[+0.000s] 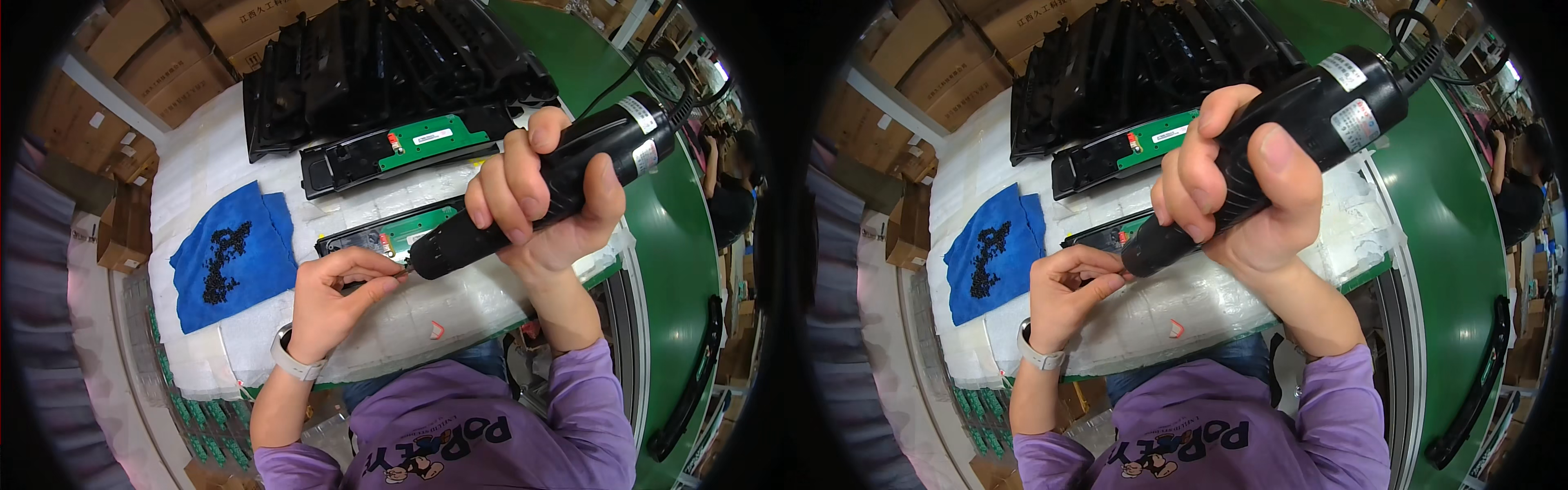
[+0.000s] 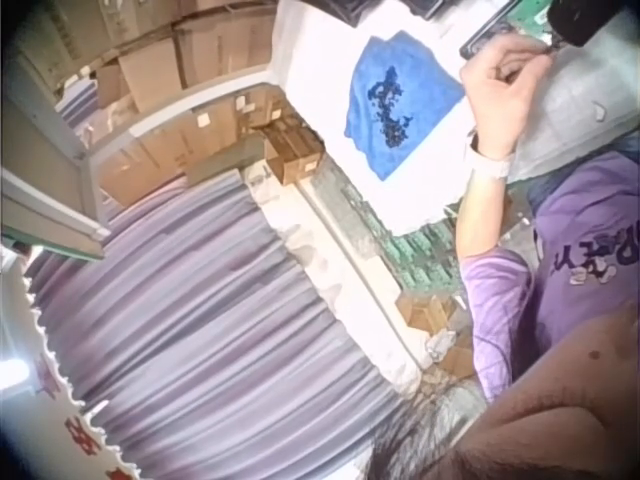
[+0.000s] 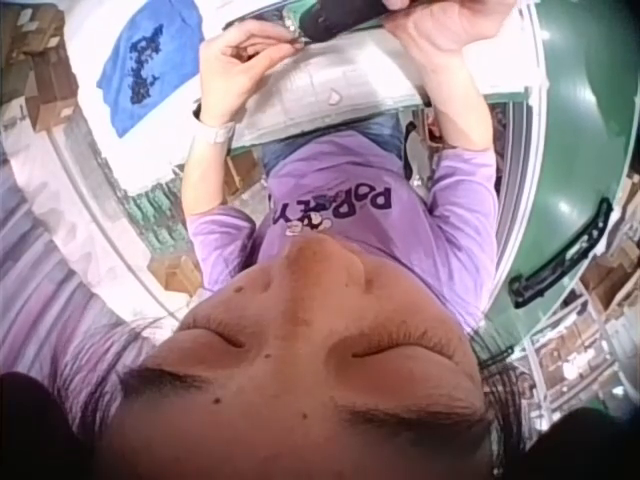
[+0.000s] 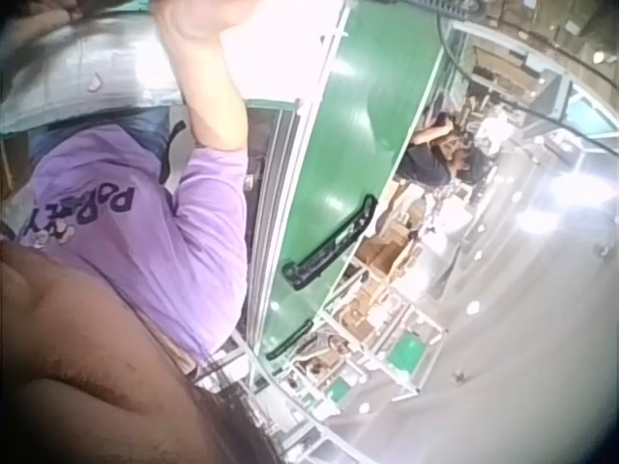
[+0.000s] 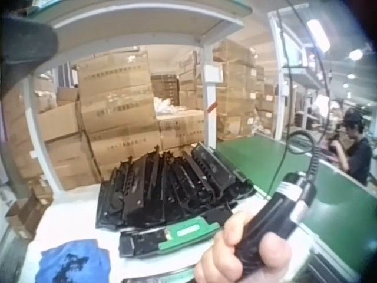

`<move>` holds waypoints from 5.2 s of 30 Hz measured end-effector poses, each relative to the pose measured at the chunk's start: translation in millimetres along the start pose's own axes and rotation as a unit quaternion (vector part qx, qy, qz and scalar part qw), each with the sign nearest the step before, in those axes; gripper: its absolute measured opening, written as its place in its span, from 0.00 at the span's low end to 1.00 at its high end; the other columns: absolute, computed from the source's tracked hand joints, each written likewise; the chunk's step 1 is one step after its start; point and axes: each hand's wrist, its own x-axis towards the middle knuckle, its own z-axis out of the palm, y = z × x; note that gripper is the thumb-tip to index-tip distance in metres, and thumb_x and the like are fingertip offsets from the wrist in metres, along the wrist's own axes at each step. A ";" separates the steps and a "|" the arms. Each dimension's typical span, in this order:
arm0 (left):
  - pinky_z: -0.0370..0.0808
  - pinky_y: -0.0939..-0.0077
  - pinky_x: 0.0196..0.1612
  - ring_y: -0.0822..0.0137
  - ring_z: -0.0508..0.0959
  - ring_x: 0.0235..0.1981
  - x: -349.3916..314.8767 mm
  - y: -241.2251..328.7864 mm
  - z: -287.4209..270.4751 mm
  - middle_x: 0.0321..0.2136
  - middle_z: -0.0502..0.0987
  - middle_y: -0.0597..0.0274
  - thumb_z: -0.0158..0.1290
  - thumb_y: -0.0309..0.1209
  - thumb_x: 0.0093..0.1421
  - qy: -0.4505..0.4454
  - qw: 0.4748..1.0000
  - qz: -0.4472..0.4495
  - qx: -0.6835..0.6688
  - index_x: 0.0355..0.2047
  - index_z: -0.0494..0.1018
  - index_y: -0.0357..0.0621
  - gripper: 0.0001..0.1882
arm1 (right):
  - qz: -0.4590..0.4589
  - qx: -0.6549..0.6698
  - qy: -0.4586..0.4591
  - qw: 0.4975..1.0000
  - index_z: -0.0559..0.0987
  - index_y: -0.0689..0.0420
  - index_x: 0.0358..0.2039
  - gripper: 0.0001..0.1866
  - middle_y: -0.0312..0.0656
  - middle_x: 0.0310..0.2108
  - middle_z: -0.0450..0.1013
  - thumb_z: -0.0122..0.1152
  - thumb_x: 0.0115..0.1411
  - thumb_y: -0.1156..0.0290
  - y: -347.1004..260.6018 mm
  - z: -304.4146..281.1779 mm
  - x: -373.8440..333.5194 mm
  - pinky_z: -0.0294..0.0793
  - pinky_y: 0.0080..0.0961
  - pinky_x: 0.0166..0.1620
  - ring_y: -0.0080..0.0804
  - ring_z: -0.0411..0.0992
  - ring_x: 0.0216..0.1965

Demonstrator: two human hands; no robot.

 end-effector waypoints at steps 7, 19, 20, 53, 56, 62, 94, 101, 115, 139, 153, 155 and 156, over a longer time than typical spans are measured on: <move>0.73 0.79 0.40 0.68 0.78 0.36 -0.3 -0.2 -1.3 0.32 0.78 0.55 0.58 0.19 0.48 0.014 0.994 -0.029 -0.101 0.34 0.73 0.32 0.11 | -0.004 0.026 0.082 0.996 0.68 0.58 0.35 0.16 0.35 0.14 0.61 0.41 0.60 0.57 1.3 3.3 3.3 0.65 0.27 0.21 0.24 0.59 0.11; 0.69 0.67 0.34 0.55 0.72 0.31 -25.5 12.0 -113.9 0.25 0.72 0.55 0.59 0.30 0.44 0.243 0.632 -0.014 0.735 0.27 0.74 0.37 0.11 | 0.050 -0.337 0.037 0.939 0.65 0.63 0.33 0.11 0.37 0.13 0.61 0.51 0.52 0.69 -10.6 -11.2 21.5 0.58 0.18 0.16 0.21 0.57 0.10; 0.69 0.67 0.34 0.55 0.72 0.31 -29.8 11.6 -118.2 0.25 0.72 0.55 0.59 0.30 0.44 0.243 0.631 -0.012 0.736 0.27 0.74 0.37 0.11 | 0.047 -0.337 0.037 0.940 0.65 0.63 0.33 0.11 0.37 0.13 0.61 0.51 0.52 0.69 -10.3 -9.7 21.3 0.58 0.18 0.16 0.21 0.57 0.10; 0.69 0.71 0.28 0.56 0.74 0.23 0.2 9.6 -94.9 0.23 0.73 0.53 0.50 0.19 0.50 0.317 0.694 0.117 0.636 0.29 0.70 0.35 0.04 | 0.018 -0.128 -0.094 0.987 0.64 0.60 0.36 0.19 0.34 0.15 0.61 0.51 0.55 0.56 -26.3 -11.2 17.0 0.67 0.24 0.24 0.21 0.59 0.11; 0.66 0.85 0.29 0.77 0.71 0.26 1.2 6.2 -74.9 0.25 0.74 0.66 0.53 0.22 0.54 0.163 0.948 0.086 0.259 0.34 0.73 0.35 0.07 | -0.038 -0.023 -0.057 0.997 0.66 0.61 0.35 0.16 0.37 0.15 0.62 0.45 0.57 0.60 -20.0 -8.7 14.5 0.65 0.25 0.20 0.23 0.59 0.10; 0.72 0.85 0.38 0.75 0.75 0.33 8.5 11.8 -1.3 0.31 0.75 0.61 0.54 0.18 0.52 0.019 0.991 -0.032 -0.131 0.37 0.70 0.33 0.11 | -0.033 0.025 -0.064 0.997 0.65 0.57 0.38 0.19 0.34 0.18 0.63 0.47 0.58 0.53 -23.5 -9.5 6.1 0.66 0.28 0.29 0.22 0.61 0.14; 0.66 0.63 0.50 0.51 0.68 0.49 18.8 -8.4 9.5 0.44 0.71 0.53 0.60 0.31 0.43 -0.020 0.830 0.226 0.510 0.40 0.71 0.37 0.22 | 0.119 -0.324 0.025 0.938 0.64 0.64 0.29 0.18 0.37 0.11 0.60 0.58 0.46 0.64 -34.2 -10.5 6.6 0.54 0.15 0.12 0.20 0.56 0.08; 0.66 0.63 0.50 0.52 0.69 0.50 18.3 -12.7 9.9 0.44 0.71 0.53 0.58 0.26 0.45 -0.006 0.830 0.242 0.503 0.37 0.72 0.37 0.17 | 0.102 -0.294 0.038 0.950 0.68 0.64 0.26 0.14 0.36 0.11 0.62 0.59 0.45 0.67 -36.5 -12.5 6.1 0.57 0.15 0.13 0.19 0.59 0.09; 0.70 0.66 0.44 0.54 0.71 0.46 21.6 -15.4 12.2 0.39 0.72 0.53 0.57 0.23 0.44 0.007 0.834 0.250 0.492 0.34 0.72 0.36 0.15 | 0.139 -0.264 -0.042 0.954 0.66 0.62 0.22 0.15 0.38 0.14 0.66 0.65 0.37 0.73 -24.5 -14.3 0.6 0.65 0.14 0.19 0.19 0.64 0.15; 0.70 0.68 0.33 0.53 0.74 0.31 26.9 9.2 17.1 0.30 0.74 0.51 0.56 0.28 0.48 0.023 0.750 0.372 0.547 0.31 0.70 0.36 0.11 | 0.087 -0.387 0.099 0.913 0.64 0.66 0.43 0.26 0.35 0.16 0.64 0.61 0.48 0.65 -145.5 -38.0 -11.0 0.61 0.15 0.16 0.18 0.60 0.11; 0.69 0.65 0.28 0.52 0.75 0.26 124.9 56.1 11.3 0.25 0.75 0.49 0.52 0.29 0.55 -0.015 0.841 0.247 0.480 0.36 0.66 0.36 0.11 | -0.132 -0.840 0.084 0.519 0.73 0.56 0.40 0.20 0.43 0.39 0.67 0.63 0.44 0.66 -91.4 -85.2 -11.7 0.71 0.32 0.40 0.40 0.68 0.42; 0.70 0.65 0.30 0.52 0.74 0.27 127.8 51.7 11.3 0.25 0.74 0.51 0.53 0.29 0.54 0.019 0.811 0.259 0.524 0.31 0.68 0.36 0.09 | -0.124 -0.804 -0.044 0.580 0.72 0.57 0.40 0.20 0.44 0.41 0.67 0.64 0.45 0.67 -78.9 -64.6 -3.4 0.70 0.30 0.42 0.41 0.68 0.41; 0.70 0.65 0.30 0.52 0.74 0.27 127.3 48.6 13.9 0.25 0.74 0.51 0.53 0.29 0.54 0.019 0.810 0.261 0.525 0.31 0.68 0.36 0.09 | -0.126 -0.798 -0.098 0.581 0.72 0.57 0.42 0.23 0.45 0.42 0.67 0.64 0.44 0.66 -70.3 -61.3 -0.2 0.68 0.32 0.44 0.42 0.67 0.43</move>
